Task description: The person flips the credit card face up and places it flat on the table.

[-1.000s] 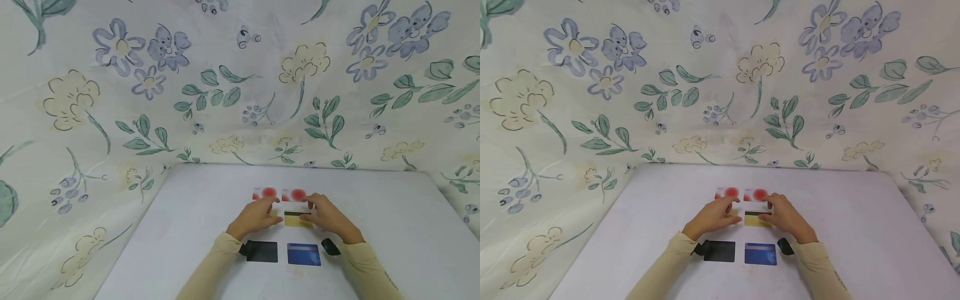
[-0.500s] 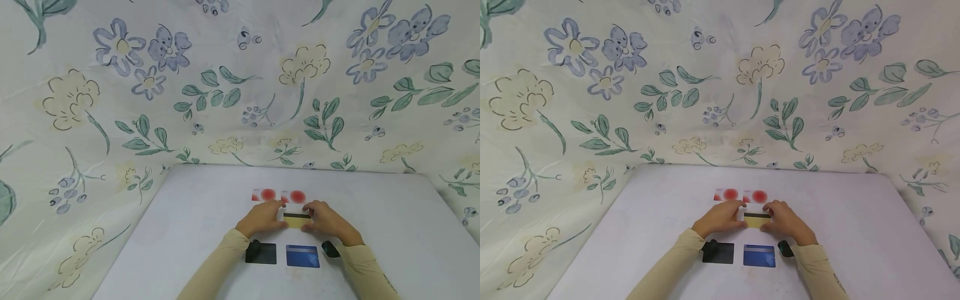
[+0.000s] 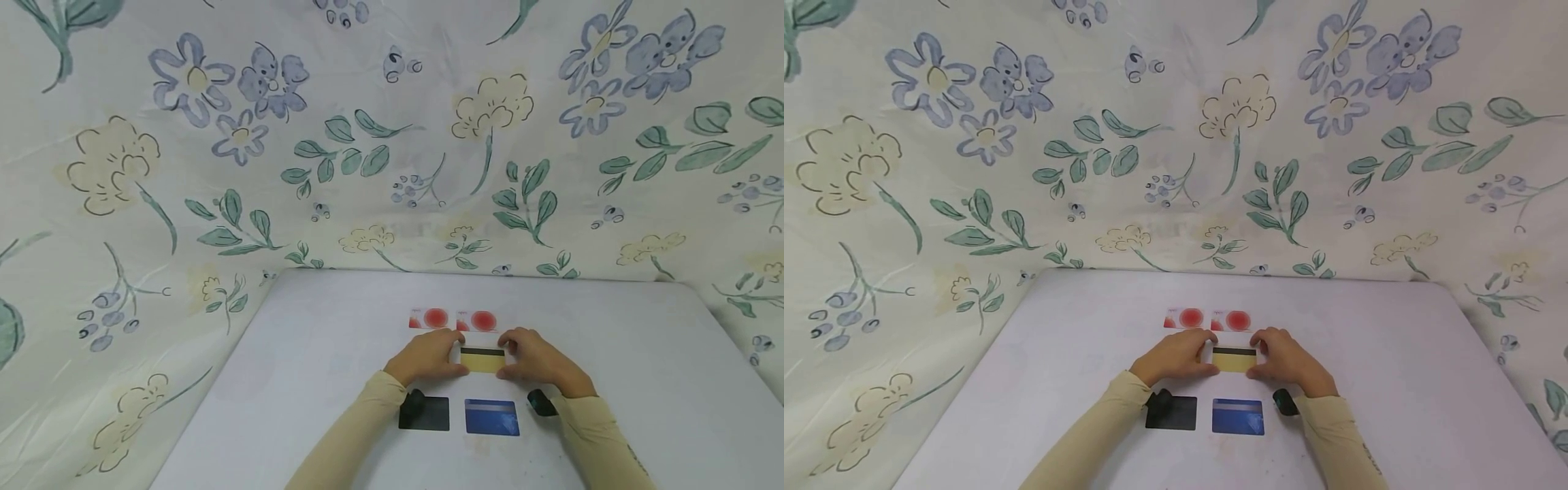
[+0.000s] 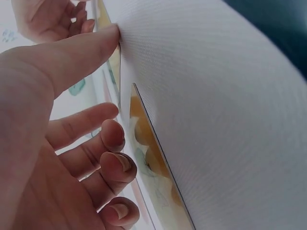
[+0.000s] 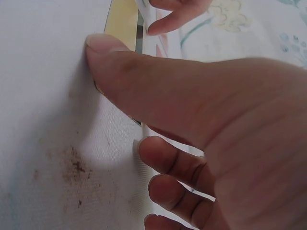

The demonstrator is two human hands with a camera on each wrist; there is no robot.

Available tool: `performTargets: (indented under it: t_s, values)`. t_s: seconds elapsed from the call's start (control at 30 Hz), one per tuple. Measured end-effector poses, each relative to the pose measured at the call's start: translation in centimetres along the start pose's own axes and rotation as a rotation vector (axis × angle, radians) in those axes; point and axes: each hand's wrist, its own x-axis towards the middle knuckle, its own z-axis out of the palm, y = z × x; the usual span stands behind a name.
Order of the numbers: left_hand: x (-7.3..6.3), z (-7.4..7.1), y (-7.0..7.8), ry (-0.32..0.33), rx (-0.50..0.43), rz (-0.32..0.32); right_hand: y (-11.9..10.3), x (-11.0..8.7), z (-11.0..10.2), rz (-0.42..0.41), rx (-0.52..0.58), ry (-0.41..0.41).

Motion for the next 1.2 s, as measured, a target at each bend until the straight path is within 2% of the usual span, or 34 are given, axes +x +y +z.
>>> performTargets:
  t_s: [0.43,0.7,0.8,1.2]
  values:
    - [0.35,-0.14,0.12,-0.010,-0.016,0.003,0.61,0.27,0.23,0.044,0.061,-0.015]
    - [0.53,-0.09,0.10,-0.007,-0.009,-0.006,0.87,0.38,0.29,0.001,0.074,-0.007]
    - [0.53,-0.02,0.17,-0.009,-0.014,-0.010,0.93,0.38,0.36,-0.014,0.068,0.000]
    - [0.46,-0.13,0.32,-0.003,0.003,-0.016,0.56,0.24,-0.07,0.011,0.024,-0.002]
